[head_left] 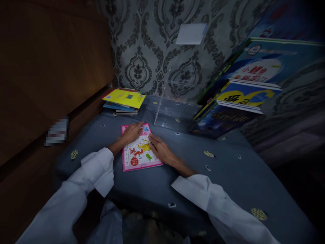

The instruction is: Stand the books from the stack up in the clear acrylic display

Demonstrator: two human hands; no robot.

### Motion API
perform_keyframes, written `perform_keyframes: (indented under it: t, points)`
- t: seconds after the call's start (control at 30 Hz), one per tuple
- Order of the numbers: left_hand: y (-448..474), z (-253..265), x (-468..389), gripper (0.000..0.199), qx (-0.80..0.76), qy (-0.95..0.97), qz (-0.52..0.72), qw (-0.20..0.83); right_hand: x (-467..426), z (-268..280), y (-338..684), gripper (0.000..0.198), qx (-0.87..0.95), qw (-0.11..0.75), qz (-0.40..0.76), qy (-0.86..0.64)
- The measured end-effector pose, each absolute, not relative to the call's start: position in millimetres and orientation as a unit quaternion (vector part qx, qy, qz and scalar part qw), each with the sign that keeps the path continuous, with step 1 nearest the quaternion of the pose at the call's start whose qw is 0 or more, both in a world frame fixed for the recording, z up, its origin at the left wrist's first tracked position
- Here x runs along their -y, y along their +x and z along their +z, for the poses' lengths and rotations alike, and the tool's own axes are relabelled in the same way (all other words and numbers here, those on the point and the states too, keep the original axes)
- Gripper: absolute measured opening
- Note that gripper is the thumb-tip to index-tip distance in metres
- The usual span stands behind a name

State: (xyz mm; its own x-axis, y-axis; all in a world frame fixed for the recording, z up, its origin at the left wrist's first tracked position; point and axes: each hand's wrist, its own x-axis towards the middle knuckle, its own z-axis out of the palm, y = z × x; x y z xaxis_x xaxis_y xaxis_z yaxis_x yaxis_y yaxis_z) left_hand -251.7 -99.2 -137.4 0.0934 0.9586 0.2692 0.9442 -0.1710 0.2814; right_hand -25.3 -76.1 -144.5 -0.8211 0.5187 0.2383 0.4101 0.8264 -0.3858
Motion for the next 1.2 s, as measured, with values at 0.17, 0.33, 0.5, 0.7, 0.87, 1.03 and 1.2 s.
perform_keyframes:
  t: [0.17, 0.33, 0.5, 0.7, 0.87, 1.03, 1.2]
  points:
    - [-250, -134, 101, 0.043, -0.645, 0.739, 0.194, 0.013, 101, -140, 1, 0.048, 0.94, 0.179, 0.181, -0.226]
    - [-247, -124, 104, 0.043, -0.652, 0.737, 0.177, 0.017, 134, -130, 26, 0.047, 0.939, 0.172, 0.192, -0.227]
    - [-248, -124, 104, 0.044, -0.646, 0.748, 0.151, 0.014, 156, -130, 42, 0.048, 0.936, 0.173, 0.183, -0.245]
    - [-261, -123, 113, 0.047, -0.655, 0.747, 0.114, 0.01, 159, -137, 42, 0.047, 0.938, 0.197, 0.15, -0.242]
    - [-284, -116, 137, 0.046, -0.681, 0.725, 0.099, 0.007, 158, -142, 42, 0.046, 0.938, 0.209, 0.14, -0.239]
    - [-299, -112, 160, 0.047, -0.709, 0.697, 0.101, 0.029, 160, -141, 42, 0.047, 0.938, 0.21, 0.125, -0.244]
    - [-296, -108, 175, 0.044, -0.708, 0.696, 0.11, 0.036, 164, -133, 38, 0.044, 0.938, 0.208, 0.101, -0.258]
